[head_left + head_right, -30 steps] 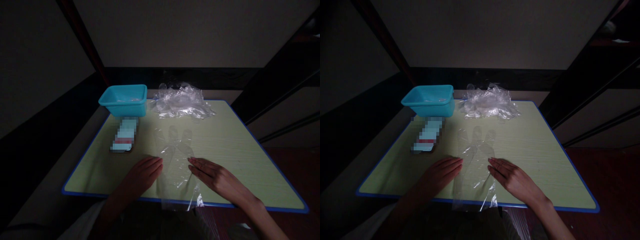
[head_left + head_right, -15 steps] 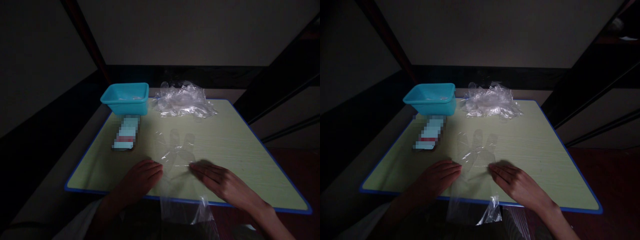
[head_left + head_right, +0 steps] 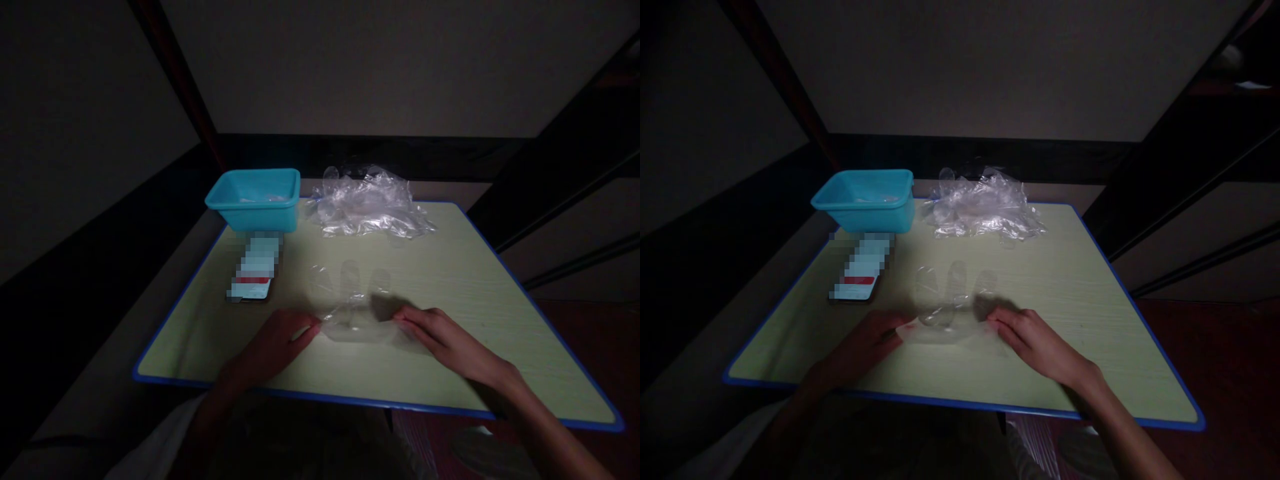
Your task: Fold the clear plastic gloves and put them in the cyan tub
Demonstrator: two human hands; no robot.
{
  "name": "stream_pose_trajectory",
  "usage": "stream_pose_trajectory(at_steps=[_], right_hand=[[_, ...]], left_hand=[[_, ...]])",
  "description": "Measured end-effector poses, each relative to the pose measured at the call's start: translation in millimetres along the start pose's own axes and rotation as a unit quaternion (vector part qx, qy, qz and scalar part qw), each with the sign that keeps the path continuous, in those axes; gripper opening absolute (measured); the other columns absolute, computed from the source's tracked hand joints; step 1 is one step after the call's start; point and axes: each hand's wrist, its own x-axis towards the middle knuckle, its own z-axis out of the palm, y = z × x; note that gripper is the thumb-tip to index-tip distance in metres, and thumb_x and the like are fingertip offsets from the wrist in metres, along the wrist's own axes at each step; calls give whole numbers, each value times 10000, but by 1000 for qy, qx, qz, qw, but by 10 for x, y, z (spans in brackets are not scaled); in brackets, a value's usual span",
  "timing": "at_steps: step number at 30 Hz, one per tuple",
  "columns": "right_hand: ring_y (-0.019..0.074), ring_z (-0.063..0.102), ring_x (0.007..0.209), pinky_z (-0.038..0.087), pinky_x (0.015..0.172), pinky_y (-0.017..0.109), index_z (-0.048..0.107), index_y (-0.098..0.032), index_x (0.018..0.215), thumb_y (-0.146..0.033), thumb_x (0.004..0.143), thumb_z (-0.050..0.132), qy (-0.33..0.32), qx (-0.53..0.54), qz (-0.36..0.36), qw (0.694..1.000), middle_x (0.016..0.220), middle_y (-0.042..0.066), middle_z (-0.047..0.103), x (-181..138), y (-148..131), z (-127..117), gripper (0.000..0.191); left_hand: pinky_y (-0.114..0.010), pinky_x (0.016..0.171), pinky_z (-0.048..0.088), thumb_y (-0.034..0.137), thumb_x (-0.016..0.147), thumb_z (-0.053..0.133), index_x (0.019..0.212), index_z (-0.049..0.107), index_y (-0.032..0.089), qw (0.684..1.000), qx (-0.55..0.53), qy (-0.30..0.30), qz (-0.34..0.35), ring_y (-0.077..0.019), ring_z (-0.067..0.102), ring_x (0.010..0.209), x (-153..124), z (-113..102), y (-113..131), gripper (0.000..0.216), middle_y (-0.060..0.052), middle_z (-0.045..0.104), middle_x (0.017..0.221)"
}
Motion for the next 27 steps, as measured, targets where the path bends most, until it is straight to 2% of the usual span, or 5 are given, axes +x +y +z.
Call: stream_pose_trajectory(at_steps=[6, 12, 18, 22, 27], right_hand=[[178, 618, 697, 499, 637, 307, 567, -194, 773, -269, 903, 400, -1, 91, 36, 995, 733, 25, 644, 159, 123, 17, 226], [158, 588, 570, 468, 523, 270, 560, -185, 665, -209, 800, 423, 16, 176, 72, 982, 624, 21, 627, 271, 186, 81, 194], [145, 560, 488, 437, 490, 267, 527, -179, 621, -245, 793, 415, 21, 189, 110, 975, 540, 24, 601, 337, 158, 122, 216], [161, 572, 480, 432, 490, 277, 506, -184, 642, -278, 782, 424, 61, 159, 152, 974, 534, 29, 592, 347, 142, 191, 188], [169, 573, 502, 406, 498, 276, 504, -185, 691, -251, 774, 395, 112, 82, 191, 972, 572, 48, 607, 341, 97, 262, 152]], left_hand=[[-234, 583, 404, 273, 861, 404, 687, 619, 155, 995, -65, -24, -67, -148, 581, 614, 113, -22, -25, 301, -1, 649, 652], [-269, 653, 435, 265, 845, 407, 641, 585, 163, 985, -140, 0, -103, -171, 625, 682, 201, 18, -62, 289, -20, 676, 678], [-237, 528, 349, 211, 793, 440, 523, 440, 176, 987, -76, 15, -139, -147, 545, 561, 298, 45, -15, 273, 16, 551, 534], [-238, 552, 386, 143, 777, 436, 737, 539, 160, 982, -118, 30, -143, -144, 565, 547, 333, 112, -48, 112, 27, 580, 547], [-243, 552, 418, 112, 773, 460, 1062, 510, 138, 977, -105, 49, -178, -162, 594, 550, 356, 205, -69, 294, 43, 586, 539]])
